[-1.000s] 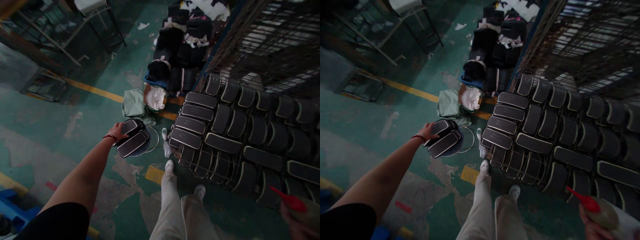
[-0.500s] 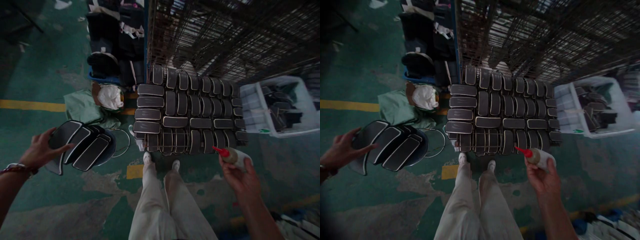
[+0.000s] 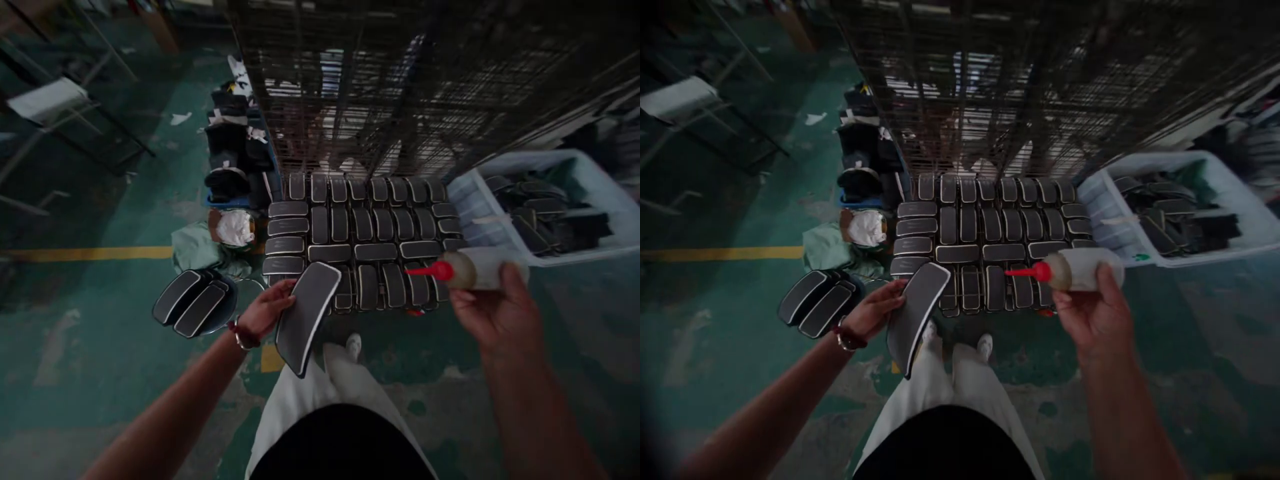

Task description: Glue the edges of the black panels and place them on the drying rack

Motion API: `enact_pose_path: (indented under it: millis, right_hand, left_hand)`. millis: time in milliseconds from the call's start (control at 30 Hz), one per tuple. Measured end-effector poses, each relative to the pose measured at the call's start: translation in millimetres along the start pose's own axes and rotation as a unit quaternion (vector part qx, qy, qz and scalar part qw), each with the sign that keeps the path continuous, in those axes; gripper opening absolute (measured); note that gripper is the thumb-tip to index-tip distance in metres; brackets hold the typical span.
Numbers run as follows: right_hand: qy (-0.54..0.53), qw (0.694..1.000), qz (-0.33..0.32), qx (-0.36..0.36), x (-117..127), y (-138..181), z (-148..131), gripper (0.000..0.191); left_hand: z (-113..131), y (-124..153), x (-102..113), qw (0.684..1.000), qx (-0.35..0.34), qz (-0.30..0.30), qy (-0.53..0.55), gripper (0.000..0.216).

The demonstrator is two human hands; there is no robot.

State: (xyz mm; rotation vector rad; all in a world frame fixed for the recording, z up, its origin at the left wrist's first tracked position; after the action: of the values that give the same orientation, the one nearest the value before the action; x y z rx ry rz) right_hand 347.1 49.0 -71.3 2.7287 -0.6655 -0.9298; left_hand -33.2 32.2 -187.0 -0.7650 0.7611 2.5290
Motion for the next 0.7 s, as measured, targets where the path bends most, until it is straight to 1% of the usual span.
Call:
enact_pose_path:
  millis: [67, 133, 200, 300, 367, 467, 600, 700]
  right_hand:
    - [0.046, 0.997, -0.060, 0.016, -18.1, 4.5, -30.1, 0.016]
    - [0.087, 0.989, -0.116, 0.042, -35.2, 12.1, -59.4, 0.027]
    - [0.116, 0.977, -0.165, 0.071, -49.4, 22.3, -85.1, 0.036]
    - [0.153, 0.958, -0.223, 0.095, -63.7, 38.7, -111.0, 0.039]
    - [0.174, 0.948, -0.247, 0.103, -68.1, 48.3, -121.2, 0.039]
    - [0.193, 0.937, -0.262, 0.123, -70.0, 60.0, -131.1, 0.038]
    - [0.209, 0.924, -0.286, 0.141, -73.5, 73.2, -135.5, 0.035]
    - [0.217, 0.913, -0.312, 0.149, -79.2, 82.6, -135.6, 0.033]
  left_hand:
    - [3.3, -9.2, -54.5, 0.996, 0.006, -0.089, -0.027, 0.033]
    - [13.3, -9.8, -98.5, 0.985, 0.013, -0.153, -0.076, 0.033]
    - [26.6, -5.4, -132.8, 0.971, 0.021, -0.198, -0.130, 0.032]
    - [45.6, 4.6, -168.9, 0.950, 0.033, -0.240, -0.198, 0.032]
    - [54.6, 11.2, -184.8, 0.938, 0.040, -0.256, -0.231, 0.033]
    - [63.3, 18.7, -199.2, 0.924, 0.051, -0.263, -0.272, 0.033]
    - [72.3, 24.6, -206.9, 0.915, 0.051, -0.254, -0.309, 0.034]
    - [75.7, 28.2, -207.5, 0.914, 0.053, -0.255, -0.311, 0.036]
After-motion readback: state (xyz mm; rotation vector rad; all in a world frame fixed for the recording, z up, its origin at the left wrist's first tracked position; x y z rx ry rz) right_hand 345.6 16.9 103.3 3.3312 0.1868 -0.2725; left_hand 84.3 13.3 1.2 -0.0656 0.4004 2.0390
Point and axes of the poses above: each hand's wrist, its own y-axis away from the middle knuckle, its own x-axis out of the back of the hand, z = x × y, the point moved 8 cm from there along -y, towards the middle knuckle, and after that the axes turned 10 degrees about -z, right-handed, at the moved point
